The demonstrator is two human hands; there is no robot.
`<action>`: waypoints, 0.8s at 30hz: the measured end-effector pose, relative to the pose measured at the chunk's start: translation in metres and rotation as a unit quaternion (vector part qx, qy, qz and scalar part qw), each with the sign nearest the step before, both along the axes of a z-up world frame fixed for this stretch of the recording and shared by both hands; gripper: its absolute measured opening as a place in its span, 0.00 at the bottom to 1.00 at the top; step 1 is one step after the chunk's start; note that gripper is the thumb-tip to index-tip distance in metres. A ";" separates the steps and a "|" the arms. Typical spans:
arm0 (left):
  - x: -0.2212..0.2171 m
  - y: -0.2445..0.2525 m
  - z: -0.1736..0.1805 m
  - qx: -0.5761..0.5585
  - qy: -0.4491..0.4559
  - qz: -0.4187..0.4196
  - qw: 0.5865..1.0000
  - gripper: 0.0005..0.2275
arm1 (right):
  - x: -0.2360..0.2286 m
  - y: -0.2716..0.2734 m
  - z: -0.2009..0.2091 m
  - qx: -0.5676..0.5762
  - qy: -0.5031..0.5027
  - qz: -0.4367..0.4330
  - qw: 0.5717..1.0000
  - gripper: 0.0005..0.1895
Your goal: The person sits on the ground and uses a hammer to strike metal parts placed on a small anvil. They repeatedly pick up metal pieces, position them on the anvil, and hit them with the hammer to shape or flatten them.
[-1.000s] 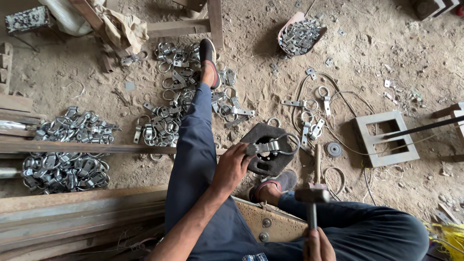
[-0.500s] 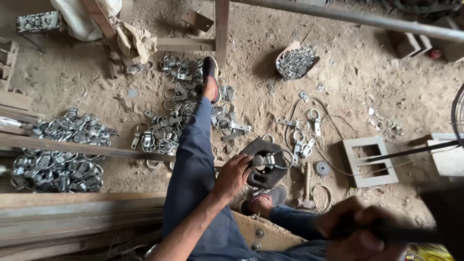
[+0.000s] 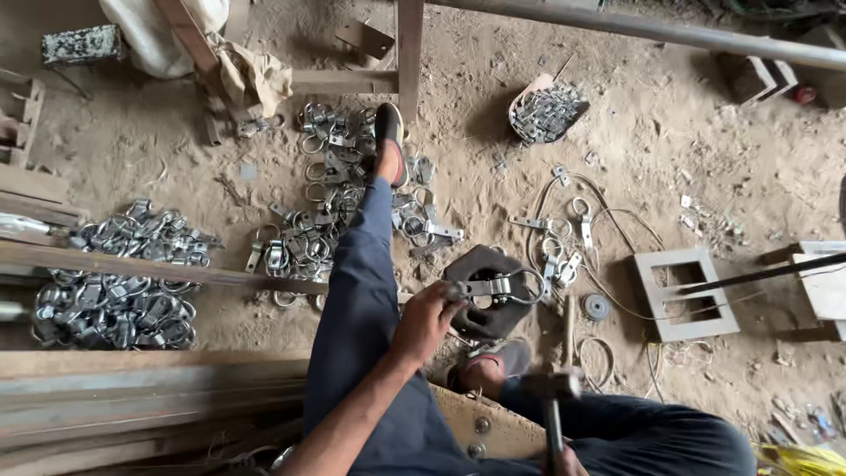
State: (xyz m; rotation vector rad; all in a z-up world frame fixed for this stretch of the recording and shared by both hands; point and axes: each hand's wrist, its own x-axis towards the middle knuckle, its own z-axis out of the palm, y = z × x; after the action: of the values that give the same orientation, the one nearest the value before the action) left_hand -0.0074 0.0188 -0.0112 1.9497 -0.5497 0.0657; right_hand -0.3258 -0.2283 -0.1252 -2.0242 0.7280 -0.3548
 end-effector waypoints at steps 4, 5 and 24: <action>0.001 0.003 0.018 -0.089 0.037 0.049 0.994 0.09 | -0.007 -0.007 -0.032 -0.045 -0.054 -0.012 0.997 0.23; 0.004 0.006 0.018 -0.090 0.029 0.058 0.994 0.09 | -0.008 -0.009 -0.037 -0.056 -0.061 -0.019 0.996 0.22; 0.012 -0.001 0.013 -0.035 -0.065 0.003 0.997 0.07 | -0.006 -0.001 -0.021 0.145 -0.008 -0.066 0.987 0.19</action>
State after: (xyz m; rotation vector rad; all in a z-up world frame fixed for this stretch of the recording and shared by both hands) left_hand 0.0046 0.0180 0.0014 1.8881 -0.6193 0.2128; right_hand -0.3321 -0.2294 -0.1457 -1.7018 0.8544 -0.3206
